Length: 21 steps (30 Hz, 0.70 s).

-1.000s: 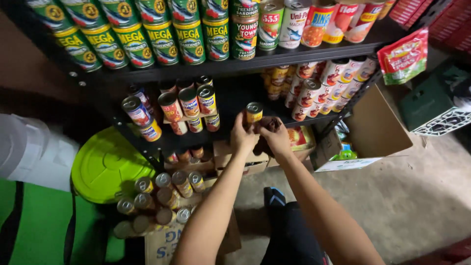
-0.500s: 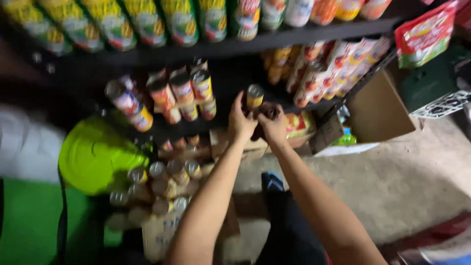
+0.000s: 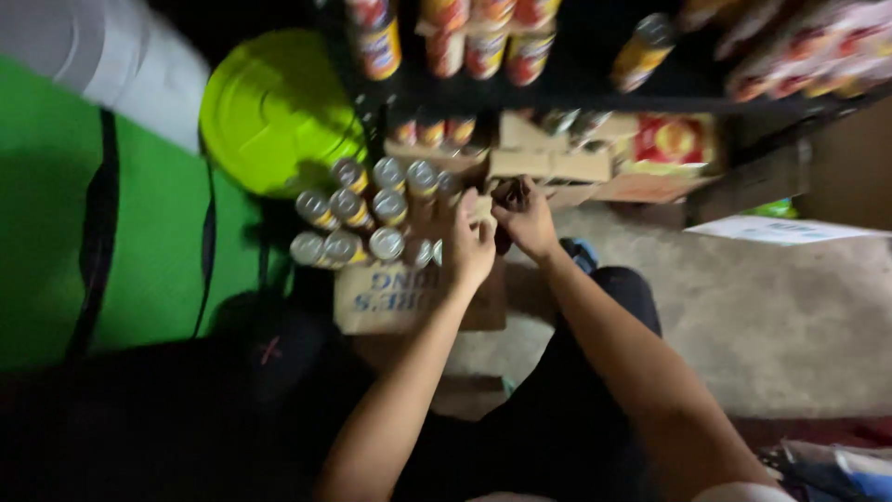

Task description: Wiping dust off canned goods with a cloth and stocking them on a retail shelf.

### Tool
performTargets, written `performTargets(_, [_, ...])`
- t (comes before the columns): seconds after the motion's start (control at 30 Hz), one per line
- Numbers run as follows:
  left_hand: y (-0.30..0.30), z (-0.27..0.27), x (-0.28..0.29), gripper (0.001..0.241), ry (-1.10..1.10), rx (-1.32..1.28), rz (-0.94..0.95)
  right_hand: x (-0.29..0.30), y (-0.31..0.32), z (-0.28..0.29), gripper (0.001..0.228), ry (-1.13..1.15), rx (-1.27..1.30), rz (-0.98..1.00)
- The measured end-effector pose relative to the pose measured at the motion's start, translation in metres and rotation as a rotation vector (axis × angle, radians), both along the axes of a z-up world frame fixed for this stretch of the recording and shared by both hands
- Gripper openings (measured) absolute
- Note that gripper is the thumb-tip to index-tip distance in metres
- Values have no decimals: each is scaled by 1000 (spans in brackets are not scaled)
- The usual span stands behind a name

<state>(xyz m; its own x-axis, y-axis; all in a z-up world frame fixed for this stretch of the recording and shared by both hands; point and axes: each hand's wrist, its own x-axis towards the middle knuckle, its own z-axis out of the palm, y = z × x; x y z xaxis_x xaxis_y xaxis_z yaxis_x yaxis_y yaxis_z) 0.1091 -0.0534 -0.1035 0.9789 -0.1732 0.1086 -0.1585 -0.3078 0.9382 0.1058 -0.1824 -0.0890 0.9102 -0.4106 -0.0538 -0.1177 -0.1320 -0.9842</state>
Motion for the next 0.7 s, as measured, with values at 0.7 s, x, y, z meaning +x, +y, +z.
performTargets(0.7, [37,-59,28,64,334,-8,51,61,61,-2,46,70,-219,97])
